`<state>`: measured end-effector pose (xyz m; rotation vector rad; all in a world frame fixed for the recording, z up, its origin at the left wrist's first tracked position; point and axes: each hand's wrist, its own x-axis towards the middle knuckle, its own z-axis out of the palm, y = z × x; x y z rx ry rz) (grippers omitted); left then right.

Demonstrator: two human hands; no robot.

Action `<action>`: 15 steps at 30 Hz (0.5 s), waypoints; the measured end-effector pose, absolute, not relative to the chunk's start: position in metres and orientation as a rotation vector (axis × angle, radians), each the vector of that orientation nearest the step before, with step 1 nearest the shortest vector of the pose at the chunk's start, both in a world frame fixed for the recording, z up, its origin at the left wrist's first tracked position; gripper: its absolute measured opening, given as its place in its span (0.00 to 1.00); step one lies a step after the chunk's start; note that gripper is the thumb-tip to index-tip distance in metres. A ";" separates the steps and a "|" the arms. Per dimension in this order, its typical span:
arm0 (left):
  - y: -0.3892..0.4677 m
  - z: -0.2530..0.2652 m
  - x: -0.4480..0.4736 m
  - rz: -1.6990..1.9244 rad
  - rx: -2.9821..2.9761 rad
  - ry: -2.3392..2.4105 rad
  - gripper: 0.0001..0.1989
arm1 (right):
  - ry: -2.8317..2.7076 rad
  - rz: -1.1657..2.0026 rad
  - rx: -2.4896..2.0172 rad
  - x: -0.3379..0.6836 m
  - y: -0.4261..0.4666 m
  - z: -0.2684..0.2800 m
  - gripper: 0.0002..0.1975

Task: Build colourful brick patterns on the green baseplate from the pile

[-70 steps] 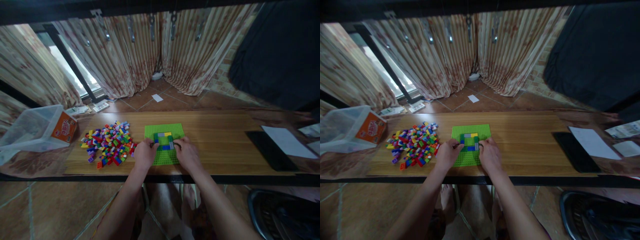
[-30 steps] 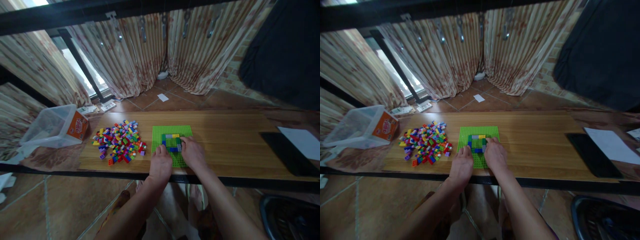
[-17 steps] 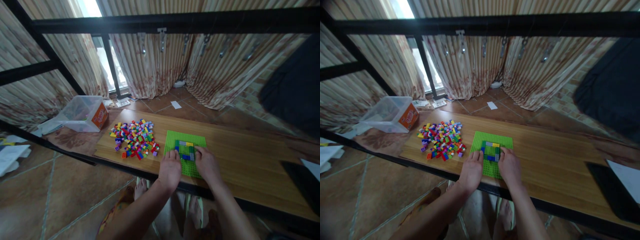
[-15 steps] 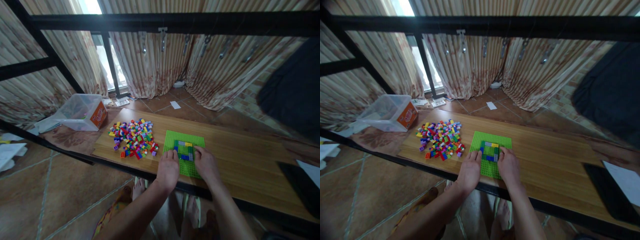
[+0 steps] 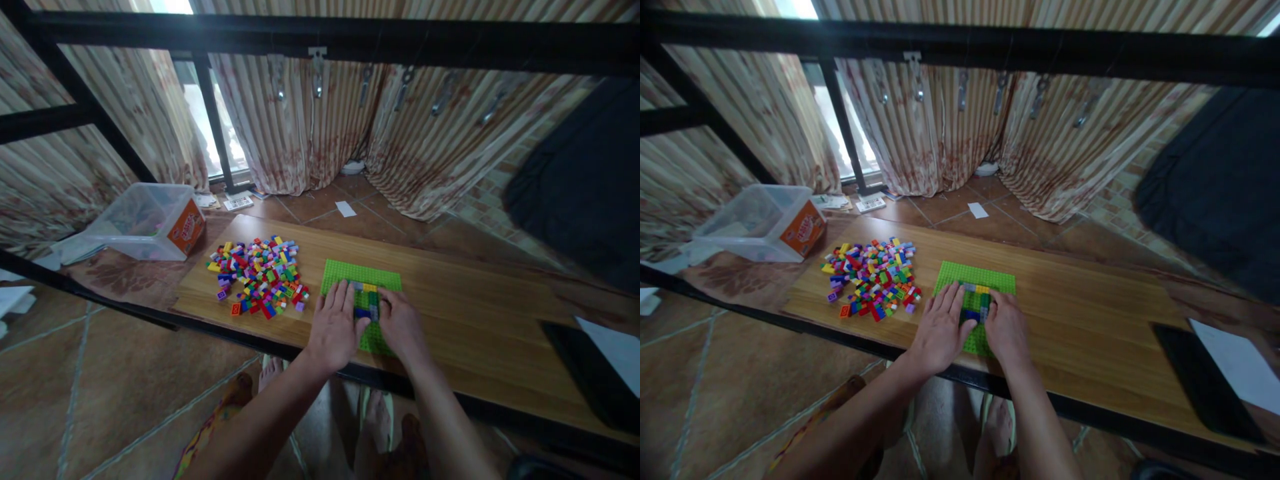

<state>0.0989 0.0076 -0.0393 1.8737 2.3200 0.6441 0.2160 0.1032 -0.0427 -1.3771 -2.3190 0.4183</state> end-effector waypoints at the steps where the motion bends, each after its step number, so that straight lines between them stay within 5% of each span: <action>1: 0.008 -0.041 0.101 0.610 1.892 2.318 0.31 | -2.332 0.415 -1.373 0.216 0.103 -0.042 0.20; 15: 0.006 -0.052 0.106 0.432 1.936 2.324 0.39 | -2.348 0.302 -1.413 0.209 0.098 -0.052 0.20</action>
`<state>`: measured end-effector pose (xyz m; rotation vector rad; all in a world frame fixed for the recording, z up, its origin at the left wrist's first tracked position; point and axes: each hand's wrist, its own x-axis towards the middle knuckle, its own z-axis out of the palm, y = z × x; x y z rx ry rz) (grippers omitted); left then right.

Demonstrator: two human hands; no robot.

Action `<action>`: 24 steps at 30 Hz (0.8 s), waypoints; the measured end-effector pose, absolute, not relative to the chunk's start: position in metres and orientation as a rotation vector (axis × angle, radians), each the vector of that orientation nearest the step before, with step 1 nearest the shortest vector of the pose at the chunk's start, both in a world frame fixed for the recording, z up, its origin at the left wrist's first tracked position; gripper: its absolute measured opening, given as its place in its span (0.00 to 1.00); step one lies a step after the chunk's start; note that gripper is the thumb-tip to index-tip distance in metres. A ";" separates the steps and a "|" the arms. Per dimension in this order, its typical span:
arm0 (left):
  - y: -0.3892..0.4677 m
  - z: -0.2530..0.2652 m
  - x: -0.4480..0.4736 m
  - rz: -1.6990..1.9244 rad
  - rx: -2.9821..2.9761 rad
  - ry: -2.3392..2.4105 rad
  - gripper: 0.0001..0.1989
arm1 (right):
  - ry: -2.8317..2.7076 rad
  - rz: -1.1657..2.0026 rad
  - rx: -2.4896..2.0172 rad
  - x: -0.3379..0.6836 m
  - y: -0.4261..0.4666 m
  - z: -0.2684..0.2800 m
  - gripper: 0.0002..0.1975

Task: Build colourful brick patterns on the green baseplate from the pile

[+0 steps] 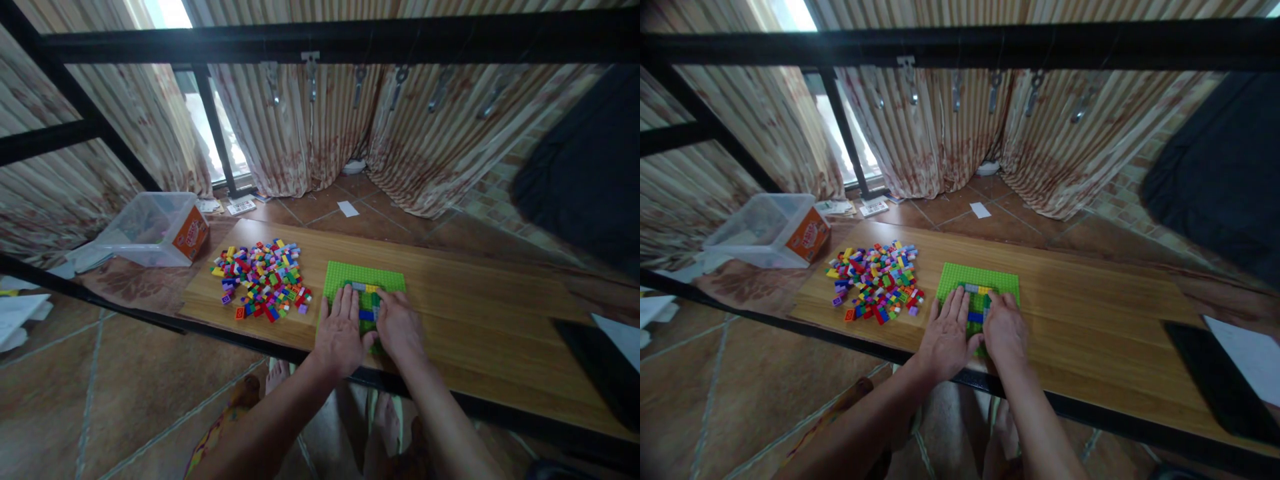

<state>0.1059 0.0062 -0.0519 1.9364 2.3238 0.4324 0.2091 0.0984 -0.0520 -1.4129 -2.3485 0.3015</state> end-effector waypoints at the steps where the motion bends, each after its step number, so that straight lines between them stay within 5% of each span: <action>1: 0.006 -0.052 0.106 0.430 1.940 2.316 0.39 | -2.336 0.282 -1.417 0.208 0.097 -0.054 0.20; 16: 0.000 -0.034 0.102 0.657 1.768 2.152 0.39 | -2.288 0.212 -1.422 0.212 0.102 -0.054 0.19; 24: -0.004 -0.011 0.078 1.228 1.617 2.226 0.23 | -2.110 0.254 -1.231 0.194 0.093 -0.044 0.18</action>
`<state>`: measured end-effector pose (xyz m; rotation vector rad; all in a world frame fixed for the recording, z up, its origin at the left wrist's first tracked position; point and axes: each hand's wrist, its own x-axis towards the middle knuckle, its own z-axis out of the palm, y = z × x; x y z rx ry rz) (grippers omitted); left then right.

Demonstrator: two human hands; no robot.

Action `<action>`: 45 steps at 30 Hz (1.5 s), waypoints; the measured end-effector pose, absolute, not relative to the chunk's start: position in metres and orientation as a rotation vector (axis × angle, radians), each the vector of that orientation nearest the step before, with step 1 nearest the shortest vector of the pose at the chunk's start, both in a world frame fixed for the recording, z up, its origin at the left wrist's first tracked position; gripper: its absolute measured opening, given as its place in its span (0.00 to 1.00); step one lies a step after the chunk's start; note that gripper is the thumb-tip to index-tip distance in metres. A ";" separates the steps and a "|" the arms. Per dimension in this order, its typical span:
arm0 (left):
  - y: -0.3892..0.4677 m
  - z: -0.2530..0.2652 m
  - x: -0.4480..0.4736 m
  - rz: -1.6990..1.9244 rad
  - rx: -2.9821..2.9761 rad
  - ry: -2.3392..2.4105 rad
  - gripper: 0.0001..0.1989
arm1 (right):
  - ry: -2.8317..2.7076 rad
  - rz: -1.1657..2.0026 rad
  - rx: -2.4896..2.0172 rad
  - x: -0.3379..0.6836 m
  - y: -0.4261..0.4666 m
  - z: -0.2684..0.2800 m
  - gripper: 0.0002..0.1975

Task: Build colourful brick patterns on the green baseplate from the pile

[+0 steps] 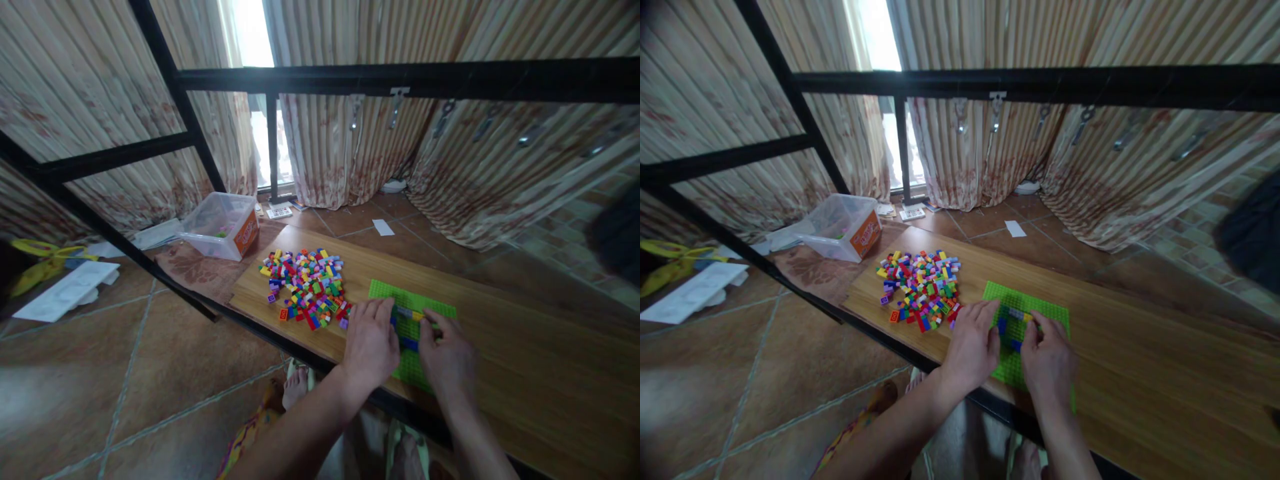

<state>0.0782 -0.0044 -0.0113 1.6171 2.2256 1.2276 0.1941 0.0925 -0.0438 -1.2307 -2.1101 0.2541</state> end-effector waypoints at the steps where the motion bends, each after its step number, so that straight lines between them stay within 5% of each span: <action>1: -0.005 -0.010 0.075 1.327 1.580 2.230 0.22 | -2.096 0.276 -1.188 0.191 0.090 -0.043 0.18; 13: -0.028 0.012 -0.029 2.261 0.600 2.158 0.15 | -2.446 0.765 -0.469 0.137 0.004 -0.048 0.12; 18: -0.085 0.019 -0.084 1.409 0.603 2.465 0.15 | -2.590 0.670 -0.488 0.124 -0.003 -0.050 0.10; 22: -0.115 0.016 -0.085 0.841 0.857 2.187 0.17 | -2.575 0.592 -0.553 0.113 0.012 -0.049 0.10; 36: -0.101 -0.008 -0.086 0.797 1.086 2.337 0.09 | -2.484 0.635 -0.623 0.088 0.044 -0.048 0.12; 45: -0.099 -0.003 -0.092 0.964 0.834 2.530 0.13 | -2.443 0.865 -0.595 0.090 -0.025 -0.032 0.10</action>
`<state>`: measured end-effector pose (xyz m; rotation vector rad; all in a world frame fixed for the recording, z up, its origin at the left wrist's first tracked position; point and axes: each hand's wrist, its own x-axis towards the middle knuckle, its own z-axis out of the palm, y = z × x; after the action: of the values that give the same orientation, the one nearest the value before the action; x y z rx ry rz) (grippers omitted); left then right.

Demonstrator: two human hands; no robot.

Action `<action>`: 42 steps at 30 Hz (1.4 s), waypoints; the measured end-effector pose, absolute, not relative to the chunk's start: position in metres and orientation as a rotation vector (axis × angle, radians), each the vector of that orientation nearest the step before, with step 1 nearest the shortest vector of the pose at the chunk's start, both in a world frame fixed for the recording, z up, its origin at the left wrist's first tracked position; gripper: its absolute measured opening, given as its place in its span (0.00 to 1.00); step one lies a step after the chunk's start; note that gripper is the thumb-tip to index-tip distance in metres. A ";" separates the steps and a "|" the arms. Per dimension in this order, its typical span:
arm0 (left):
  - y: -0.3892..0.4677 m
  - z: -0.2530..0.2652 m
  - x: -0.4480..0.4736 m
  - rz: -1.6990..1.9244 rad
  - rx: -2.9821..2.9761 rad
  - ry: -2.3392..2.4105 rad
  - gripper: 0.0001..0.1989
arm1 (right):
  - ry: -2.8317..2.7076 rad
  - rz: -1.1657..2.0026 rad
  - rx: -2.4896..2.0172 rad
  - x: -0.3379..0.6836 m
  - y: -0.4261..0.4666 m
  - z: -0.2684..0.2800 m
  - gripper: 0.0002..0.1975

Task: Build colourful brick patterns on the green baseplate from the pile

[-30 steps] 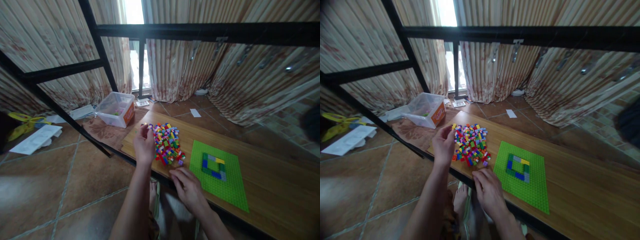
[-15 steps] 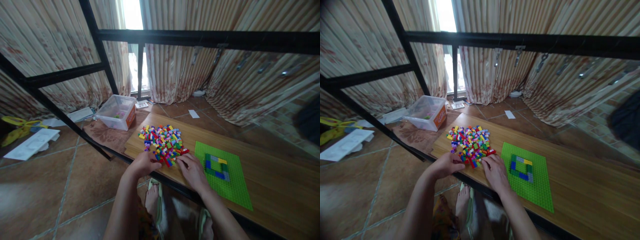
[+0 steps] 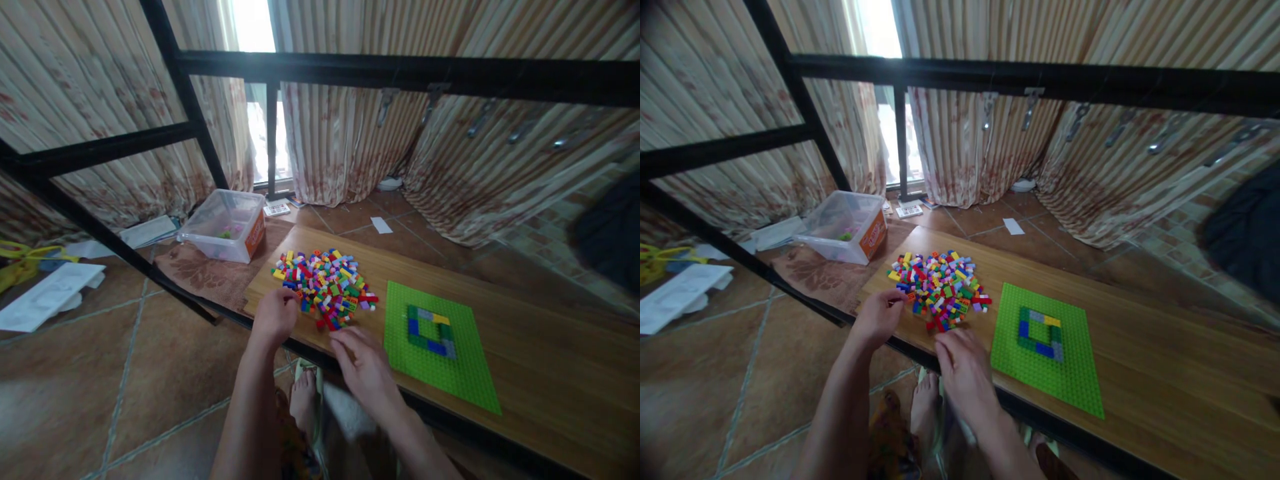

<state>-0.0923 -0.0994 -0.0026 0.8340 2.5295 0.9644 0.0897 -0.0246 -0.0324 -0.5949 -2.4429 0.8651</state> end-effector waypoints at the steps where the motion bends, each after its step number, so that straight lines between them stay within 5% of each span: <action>1: -0.099 -0.001 -0.092 1.032 0.775 2.539 0.13 | -2.469 0.892 -0.554 0.087 -0.032 -0.033 0.09; 11: -0.060 0.013 -0.061 2.010 0.430 1.945 0.11 | -2.515 0.814 -0.468 0.060 -0.026 -0.042 0.07; 32: -0.026 0.016 -0.029 1.917 0.609 1.879 0.10 | -2.318 0.773 -0.383 0.106 -0.013 -0.031 0.09; 42: -0.013 0.009 0.010 1.512 1.116 2.093 0.11 | -1.847 0.617 -0.949 0.219 0.064 -0.002 0.12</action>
<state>0.0105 -0.0132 0.0088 1.1159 2.0929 1.5124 0.2186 0.0645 -0.0019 -0.9490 -1.8474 0.6169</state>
